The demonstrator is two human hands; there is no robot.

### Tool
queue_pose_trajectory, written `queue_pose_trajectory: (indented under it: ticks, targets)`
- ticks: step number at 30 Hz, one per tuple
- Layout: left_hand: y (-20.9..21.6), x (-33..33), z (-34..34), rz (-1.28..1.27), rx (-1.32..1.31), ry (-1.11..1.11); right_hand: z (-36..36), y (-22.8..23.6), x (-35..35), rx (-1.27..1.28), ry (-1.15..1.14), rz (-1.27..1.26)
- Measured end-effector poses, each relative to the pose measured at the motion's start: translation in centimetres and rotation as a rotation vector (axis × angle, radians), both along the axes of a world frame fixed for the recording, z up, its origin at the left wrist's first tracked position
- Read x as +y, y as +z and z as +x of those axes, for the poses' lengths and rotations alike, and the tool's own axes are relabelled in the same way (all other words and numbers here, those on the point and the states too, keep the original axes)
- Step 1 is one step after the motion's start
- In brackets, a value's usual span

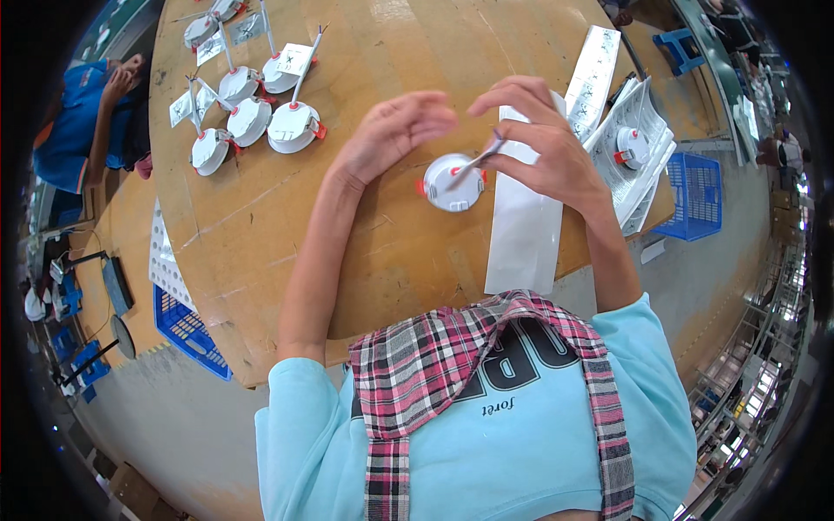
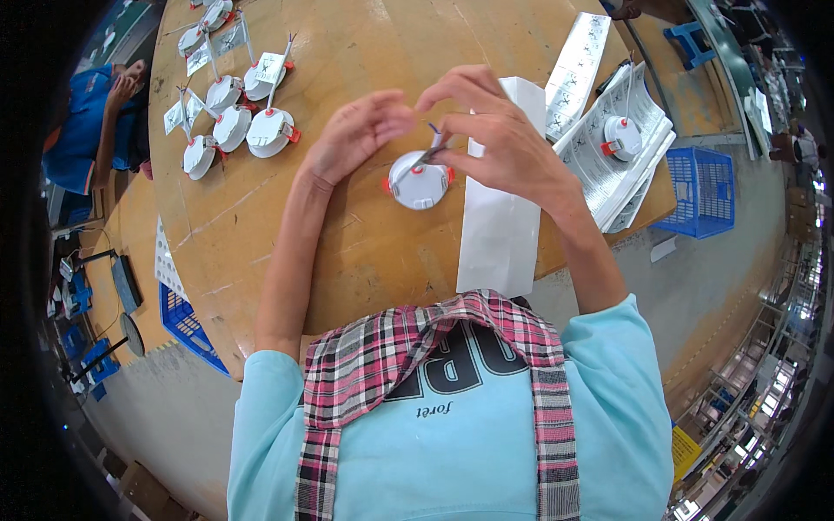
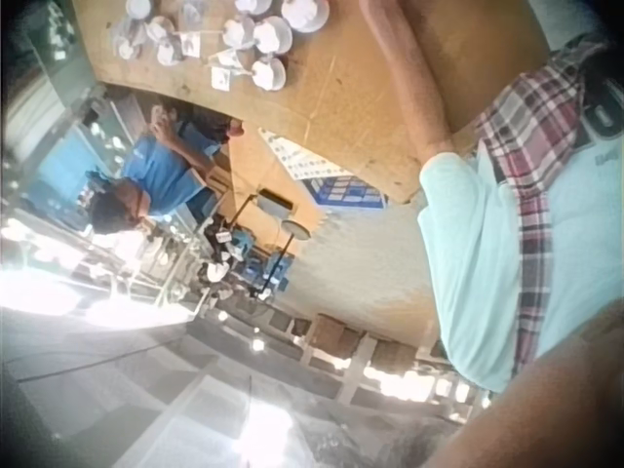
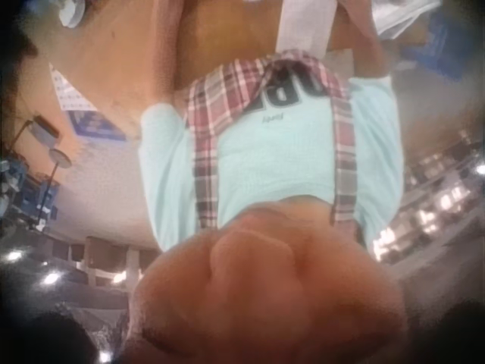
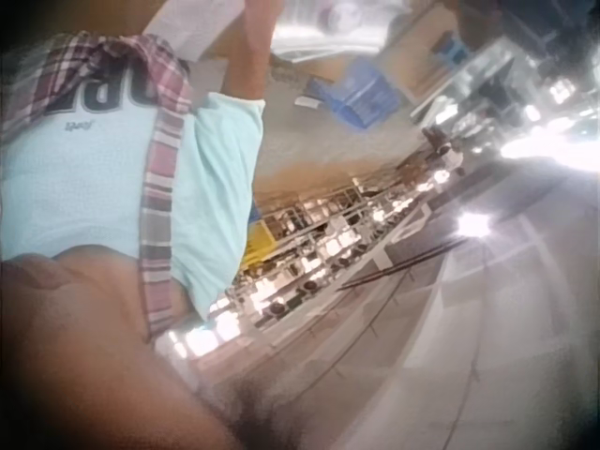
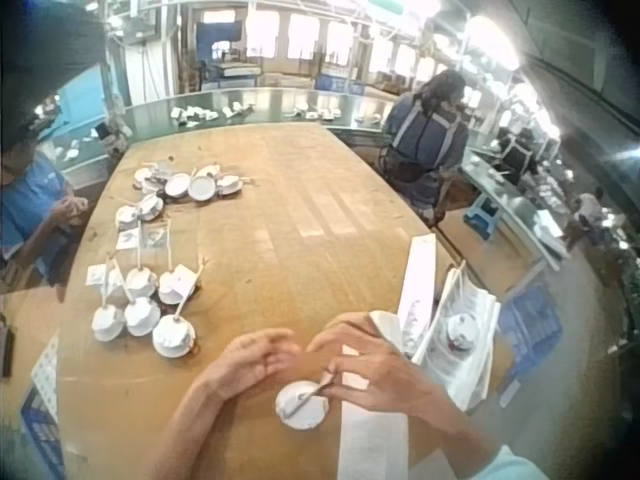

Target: Apply product specification labels to the back of circular LED light fixtures.

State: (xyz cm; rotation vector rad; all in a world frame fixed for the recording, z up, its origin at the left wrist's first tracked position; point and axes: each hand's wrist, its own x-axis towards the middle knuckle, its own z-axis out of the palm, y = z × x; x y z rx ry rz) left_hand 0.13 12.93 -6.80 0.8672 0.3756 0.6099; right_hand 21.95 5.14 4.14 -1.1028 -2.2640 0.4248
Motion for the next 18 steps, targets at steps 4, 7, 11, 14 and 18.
queue_pose_trajectory:
  ticks: [4, 7, 11, 14, 18]
  targets:
    - [1.0, -1.2, -2.2, 0.05, 0.004, 0.285, 0.2, 0.9, -1.0, 0.048, -0.082, 0.037]
    - [3.7, -5.3, -1.6, 0.393, 0.239, 0.324, -0.6, 0.3, -0.7, 0.089, -0.071, 0.021]
    - [4.5, -8.2, -0.8, 0.665, 0.512, 0.327, -2.8, 0.3, 0.0, 0.174, 0.002, -0.062]
    - [2.5, -9.3, -1.7, 0.733, 0.706, 0.428, -3.9, 0.8, 0.4, 0.042, 0.026, -0.242]
    - [1.7, -10.6, -3.2, 0.232, 0.815, 0.794, -5.1, 2.4, -0.9, 0.032, 0.15, -0.661]
